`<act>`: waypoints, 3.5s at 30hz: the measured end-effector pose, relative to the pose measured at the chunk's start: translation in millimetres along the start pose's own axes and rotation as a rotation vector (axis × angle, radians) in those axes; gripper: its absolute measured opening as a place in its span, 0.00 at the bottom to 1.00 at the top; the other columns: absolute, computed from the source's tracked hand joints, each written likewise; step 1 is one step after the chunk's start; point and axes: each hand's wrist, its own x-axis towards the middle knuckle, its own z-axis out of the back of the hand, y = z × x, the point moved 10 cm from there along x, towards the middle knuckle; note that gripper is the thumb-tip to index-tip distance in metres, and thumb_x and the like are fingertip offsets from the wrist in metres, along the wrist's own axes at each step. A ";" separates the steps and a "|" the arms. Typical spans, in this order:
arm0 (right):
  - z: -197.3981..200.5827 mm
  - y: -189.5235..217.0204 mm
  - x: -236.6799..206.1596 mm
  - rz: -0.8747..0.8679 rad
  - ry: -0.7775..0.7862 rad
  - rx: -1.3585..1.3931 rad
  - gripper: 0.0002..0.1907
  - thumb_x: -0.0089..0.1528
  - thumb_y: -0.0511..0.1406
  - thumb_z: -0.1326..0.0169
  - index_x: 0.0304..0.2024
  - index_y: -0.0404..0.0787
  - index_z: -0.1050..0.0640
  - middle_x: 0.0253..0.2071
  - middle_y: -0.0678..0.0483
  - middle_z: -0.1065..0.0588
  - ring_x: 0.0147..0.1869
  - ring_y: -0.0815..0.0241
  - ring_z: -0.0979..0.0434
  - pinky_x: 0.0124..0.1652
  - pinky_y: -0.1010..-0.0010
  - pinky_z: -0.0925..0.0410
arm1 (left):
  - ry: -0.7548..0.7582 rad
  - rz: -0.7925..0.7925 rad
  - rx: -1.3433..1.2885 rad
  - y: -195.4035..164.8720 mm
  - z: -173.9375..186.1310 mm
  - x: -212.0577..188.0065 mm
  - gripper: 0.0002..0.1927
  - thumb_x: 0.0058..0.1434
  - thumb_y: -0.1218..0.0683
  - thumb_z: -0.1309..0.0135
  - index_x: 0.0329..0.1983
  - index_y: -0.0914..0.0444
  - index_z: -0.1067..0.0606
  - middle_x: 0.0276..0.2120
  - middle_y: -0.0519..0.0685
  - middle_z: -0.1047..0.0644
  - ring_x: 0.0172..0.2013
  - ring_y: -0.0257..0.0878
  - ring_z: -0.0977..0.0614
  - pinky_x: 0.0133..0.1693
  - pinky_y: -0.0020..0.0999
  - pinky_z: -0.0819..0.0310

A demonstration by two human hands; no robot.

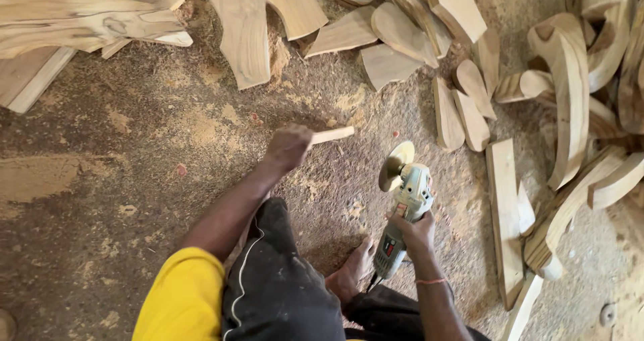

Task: The person sits on the floor of a woodworking shop surrounded by carved wooden pieces and uses an angle grinder to sand and smooth the surfaces and edges of wooden components, picking up pieces one at a time, grinding them, and setting them aside.

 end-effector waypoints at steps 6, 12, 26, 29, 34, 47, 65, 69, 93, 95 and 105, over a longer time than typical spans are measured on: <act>-18.9 -2.2 9.7 -0.064 0.063 -0.210 0.28 0.45 0.37 0.29 0.45 0.33 0.23 0.37 0.47 0.20 0.35 0.54 0.18 0.41 0.59 0.21 | -0.178 0.120 0.066 60.4 33.2 -90.8 0.16 0.48 0.49 0.38 0.36 0.63 0.24 0.30 0.49 0.24 0.30 0.39 0.25 0.33 0.38 0.25; -60.7 -7.5 28.5 -0.138 0.163 -0.322 0.33 0.44 0.38 0.27 0.48 0.33 0.26 0.39 0.46 0.21 0.37 0.54 0.17 0.42 0.58 0.20 | 0.222 0.319 0.092 85.5 -11.0 -93.4 0.07 0.69 0.54 0.45 0.45 0.62 0.25 0.30 0.46 0.26 0.29 0.36 0.24 0.33 0.35 0.26; -81.6 40.5 14.1 0.031 0.273 -0.323 0.31 0.44 0.39 0.29 0.46 0.32 0.23 0.37 0.46 0.20 0.36 0.53 0.17 0.42 0.58 0.20 | 0.278 0.352 -0.144 77.0 13.1 -121.3 0.12 0.74 0.46 0.51 0.47 0.58 0.26 0.28 0.45 0.29 0.27 0.36 0.27 0.27 0.32 0.28; -84.8 36.6 9.1 0.005 0.267 -0.358 0.33 0.42 0.38 0.28 0.48 0.34 0.26 0.37 0.48 0.21 0.36 0.54 0.16 0.42 0.58 0.20 | 0.239 0.391 -0.135 81.0 20.4 -132.7 0.10 0.69 0.45 0.47 0.43 0.55 0.25 0.28 0.45 0.28 0.28 0.36 0.27 0.29 0.32 0.28; -92.5 40.4 6.9 0.028 0.306 -0.353 0.30 0.44 0.38 0.29 0.46 0.33 0.24 0.36 0.48 0.20 0.36 0.55 0.17 0.41 0.59 0.20 | 0.323 0.508 -0.146 94.0 -1.9 -128.0 0.10 0.66 0.45 0.43 0.42 0.55 0.25 0.28 0.44 0.26 0.26 0.34 0.27 0.29 0.32 0.28; -170.0 98.4 23.5 0.045 0.489 -0.576 0.38 0.43 0.37 0.27 0.53 0.33 0.27 0.43 0.48 0.21 0.41 0.54 0.16 0.48 0.55 0.21 | 0.213 0.475 -0.183 96.8 -17.5 -133.8 0.09 0.71 0.47 0.48 0.43 0.56 0.23 0.23 0.42 0.27 0.18 0.32 0.32 0.18 0.31 0.36; -205.9 112.9 38.6 0.088 0.573 -0.683 0.37 0.43 0.36 0.28 0.53 0.32 0.27 0.41 0.46 0.19 0.40 0.55 0.15 0.47 0.60 0.21 | 0.118 0.401 -0.142 98.2 -25.5 -126.6 0.12 0.72 0.47 0.50 0.39 0.57 0.23 0.22 0.42 0.28 0.18 0.31 0.33 0.18 0.30 0.37; -194.8 113.4 46.3 0.121 0.523 -0.760 0.40 0.43 0.38 0.26 0.54 0.32 0.27 0.45 0.47 0.19 0.42 0.56 0.15 0.48 0.61 0.22 | 0.126 0.398 -0.101 98.3 -27.2 -126.9 0.12 0.73 0.47 0.50 0.39 0.57 0.24 0.22 0.42 0.29 0.18 0.32 0.32 0.17 0.31 0.36; -206.8 116.2 38.3 0.120 0.584 -0.700 0.41 0.43 0.38 0.27 0.55 0.31 0.27 0.42 0.46 0.19 0.41 0.54 0.15 0.48 0.60 0.21 | 0.090 0.427 -0.271 100.2 -22.0 -128.4 0.10 0.70 0.47 0.49 0.39 0.55 0.22 0.22 0.43 0.28 0.19 0.32 0.31 0.19 0.31 0.35; -202.4 120.2 41.8 0.196 0.557 -0.724 0.40 0.43 0.40 0.26 0.54 0.31 0.26 0.45 0.46 0.18 0.44 0.55 0.15 0.51 0.61 0.23 | 0.096 0.409 -0.192 100.1 -23.1 -127.6 0.10 0.72 0.48 0.50 0.39 0.56 0.23 0.22 0.42 0.28 0.19 0.31 0.32 0.19 0.30 0.35; -170.3 123.0 57.6 0.142 0.400 -1.004 0.42 0.44 0.43 0.26 0.56 0.35 0.27 0.48 0.46 0.19 0.46 0.55 0.16 0.50 0.59 0.23 | 0.166 0.392 -0.120 99.0 -31.6 -124.1 0.12 0.73 0.46 0.52 0.41 0.57 0.25 0.21 0.41 0.31 0.18 0.31 0.33 0.19 0.30 0.36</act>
